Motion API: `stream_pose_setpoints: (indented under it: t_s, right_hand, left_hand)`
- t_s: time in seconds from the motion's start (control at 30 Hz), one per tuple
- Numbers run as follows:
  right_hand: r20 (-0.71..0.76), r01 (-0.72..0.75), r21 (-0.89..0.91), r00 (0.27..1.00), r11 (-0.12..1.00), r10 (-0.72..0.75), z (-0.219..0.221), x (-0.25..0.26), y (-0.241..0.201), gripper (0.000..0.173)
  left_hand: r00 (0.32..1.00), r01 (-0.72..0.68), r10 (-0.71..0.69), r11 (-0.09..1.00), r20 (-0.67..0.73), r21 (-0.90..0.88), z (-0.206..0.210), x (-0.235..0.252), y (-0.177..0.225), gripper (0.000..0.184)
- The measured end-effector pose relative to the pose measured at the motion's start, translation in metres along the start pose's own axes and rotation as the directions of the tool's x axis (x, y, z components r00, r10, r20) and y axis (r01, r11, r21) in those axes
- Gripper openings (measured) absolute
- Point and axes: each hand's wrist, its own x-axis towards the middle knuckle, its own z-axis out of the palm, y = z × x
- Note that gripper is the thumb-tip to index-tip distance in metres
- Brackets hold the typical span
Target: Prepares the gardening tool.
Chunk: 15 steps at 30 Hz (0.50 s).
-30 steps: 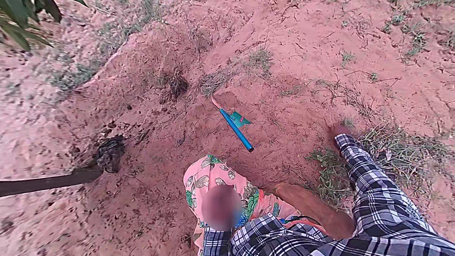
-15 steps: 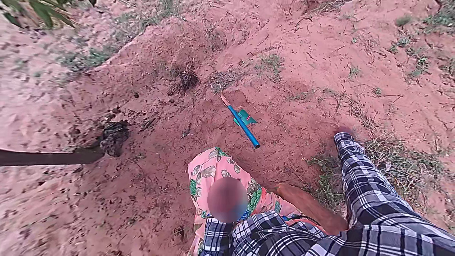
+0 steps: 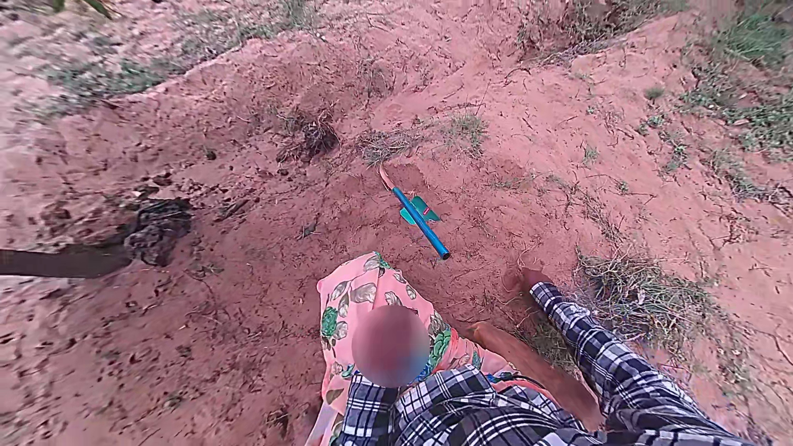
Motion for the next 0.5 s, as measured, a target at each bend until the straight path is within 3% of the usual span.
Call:
stream_pose_setpoints:
  t_s: [0.03, 0.07, 0.17, 0.23, 0.3, 0.4, 0.5]
  right_hand:
    - [0.262, -0.024, 0.002, 0.965, 1.0, 0.022, -0.037, 0.012, -0.001, 0.053]
    - [0.301, -0.061, 0.03, 0.952, 0.998, 0.05, -0.06, 0.023, 0.002, 0.053]
    - [0.047, -0.152, 0.081, 0.988, 0.985, 0.149, -0.121, 0.048, 0.024, 0.051]
    - [-0.06, -0.225, 0.086, 0.971, 0.97, 0.231, -0.166, 0.059, 0.044, 0.051]
    - [-0.042, -0.291, 0.019, 0.956, 0.957, 0.291, -0.194, 0.073, 0.075, 0.049]
    - [0.002, -0.27, -0.106, 0.962, 0.957, 0.272, -0.191, 0.096, 0.13, 0.04]
    - [0.038, -0.279, -0.16, 0.957, 0.947, 0.289, -0.191, 0.078, 0.079, 0.051]
  left_hand:
    - [1.0, -0.009, 0.009, 1.0, -0.004, -0.005, -0.001, -0.001, 0.0, 0.027]
    - [1.0, -0.018, 0.018, 1.0, -0.007, -0.014, -0.002, -0.002, -0.001, 0.027]
    - [1.0, -0.026, 0.026, 0.998, -0.005, -0.061, -0.006, -0.003, -0.001, 0.026]
    - [1.0, -0.011, 0.01, 0.995, -0.007, -0.098, -0.007, -0.004, 0.0, 0.026]
    - [1.0, 0.008, -0.009, 0.99, -0.008, -0.139, -0.008, -0.003, 0.0, 0.027]
    - [1.0, 0.021, -0.023, 0.98, -0.006, -0.199, -0.007, -0.004, -0.001, 0.026]
    - [0.999, 0.035, -0.038, 0.974, -0.006, -0.224, -0.006, -0.001, -0.002, 0.026]
